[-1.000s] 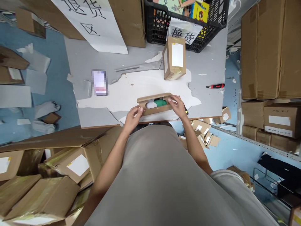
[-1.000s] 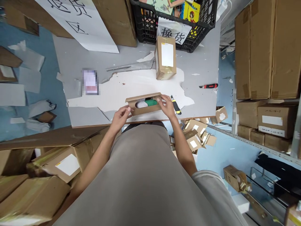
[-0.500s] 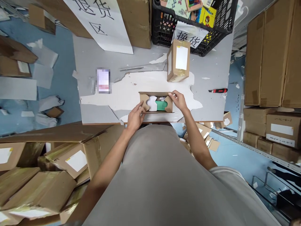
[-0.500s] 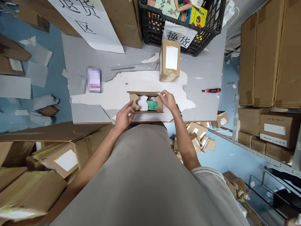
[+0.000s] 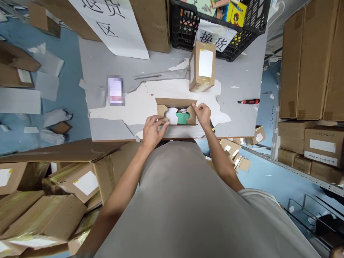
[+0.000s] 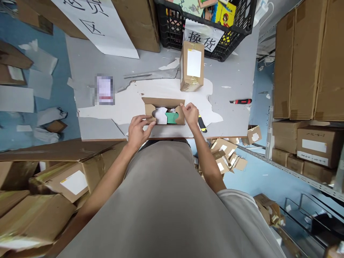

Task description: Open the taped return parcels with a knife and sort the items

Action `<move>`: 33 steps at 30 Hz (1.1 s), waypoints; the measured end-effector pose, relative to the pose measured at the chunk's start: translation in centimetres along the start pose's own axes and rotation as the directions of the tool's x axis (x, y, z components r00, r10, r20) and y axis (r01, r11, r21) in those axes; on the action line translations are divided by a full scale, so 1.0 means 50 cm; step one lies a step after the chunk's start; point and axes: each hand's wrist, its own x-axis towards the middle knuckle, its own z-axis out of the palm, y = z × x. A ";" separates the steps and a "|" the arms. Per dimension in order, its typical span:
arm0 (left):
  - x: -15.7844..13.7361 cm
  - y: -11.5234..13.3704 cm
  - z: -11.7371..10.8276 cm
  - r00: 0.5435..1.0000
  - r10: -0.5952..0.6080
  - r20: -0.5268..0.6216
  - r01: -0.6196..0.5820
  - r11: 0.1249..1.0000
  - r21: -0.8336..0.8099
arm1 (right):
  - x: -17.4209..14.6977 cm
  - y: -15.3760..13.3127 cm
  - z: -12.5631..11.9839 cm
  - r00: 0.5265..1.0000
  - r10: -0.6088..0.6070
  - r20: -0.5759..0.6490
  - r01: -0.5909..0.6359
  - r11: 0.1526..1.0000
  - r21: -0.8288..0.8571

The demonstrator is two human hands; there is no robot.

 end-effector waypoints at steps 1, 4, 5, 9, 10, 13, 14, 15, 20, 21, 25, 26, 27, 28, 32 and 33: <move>0.010 0.009 0.000 1.000 -0.006 0.020 0.006 1.000 0.007 | -0.018 -0.004 -0.006 0.999 -0.027 0.035 0.028 0.999 -0.047; 0.043 0.031 0.005 0.989 -0.022 0.145 0.007 0.994 0.106 | -0.069 -0.015 -0.022 0.965 -0.120 0.233 0.163 0.971 -0.173; 0.054 0.036 0.006 0.981 -0.023 0.194 -0.007 0.987 0.157 | -0.082 -0.019 -0.027 0.942 -0.136 0.307 0.210 0.952 -0.221; 0.084 0.049 0.004 0.948 0.006 0.319 -0.106 0.949 0.298 | -0.118 -0.031 -0.045 0.871 -0.129 0.475 0.342 0.853 -0.395; 0.087 0.050 0.002 0.942 0.016 0.336 -0.127 0.942 0.311 | -0.124 -0.034 -0.049 0.864 -0.128 0.488 0.359 0.835 -0.417; 0.088 0.046 -0.003 0.923 0.031 0.383 -0.174 0.922 0.346 | -0.134 -0.039 -0.059 0.863 -0.132 0.487 0.377 0.810 -0.448; 0.086 0.044 -0.004 0.918 0.028 0.395 -0.183 0.914 0.362 | -0.136 -0.040 -0.061 0.868 -0.136 0.478 0.375 0.810 -0.450; 0.084 0.041 -0.004 0.915 0.023 0.404 -0.189 0.906 0.378 | -0.139 -0.040 -0.062 0.872 -0.140 0.469 0.371 0.814 -0.448; 0.070 0.035 -0.017 0.922 0.032 0.387 -0.187 0.909 0.371 | -0.147 -0.012 -0.079 0.895 -0.154 0.418 0.332 0.856 -0.397; 0.066 0.033 -0.026 0.929 0.043 0.368 -0.182 0.918 0.352 | -0.148 -0.002 -0.086 0.902 -0.167 0.399 0.325 0.870 -0.370; 0.048 0.018 -0.076 0.966 0.037 0.257 -0.112 0.952 0.284 | -0.151 0.040 -0.108 0.928 -0.187 0.321 0.262 0.942 -0.210; 0.044 0.013 -0.087 0.973 0.016 0.232 -0.081 0.959 0.271 | -0.150 0.047 -0.109 0.933 -0.178 0.312 0.239 0.957 -0.167; 0.041 0.008 -0.094 0.977 -0.008 0.215 -0.049 0.965 0.257 | -0.150 0.052 -0.108 0.937 -0.171 0.305 0.219 0.967 -0.130; 0.039 0.005 -0.099 0.978 -0.030 0.205 -0.020 0.970 0.241 | -0.149 0.055 -0.106 0.940 -0.169 0.298 0.207 0.973 -0.103; 0.039 0.003 -0.095 0.979 -0.062 0.194 0.025 0.982 0.187 | -0.150 0.048 -0.099 0.945 -0.186 0.269 0.223 0.968 -0.114; 0.039 0.005 -0.092 0.980 -0.059 0.191 0.024 0.983 0.179 | -0.151 0.041 -0.100 0.946 -0.188 0.263 0.229 0.963 -0.138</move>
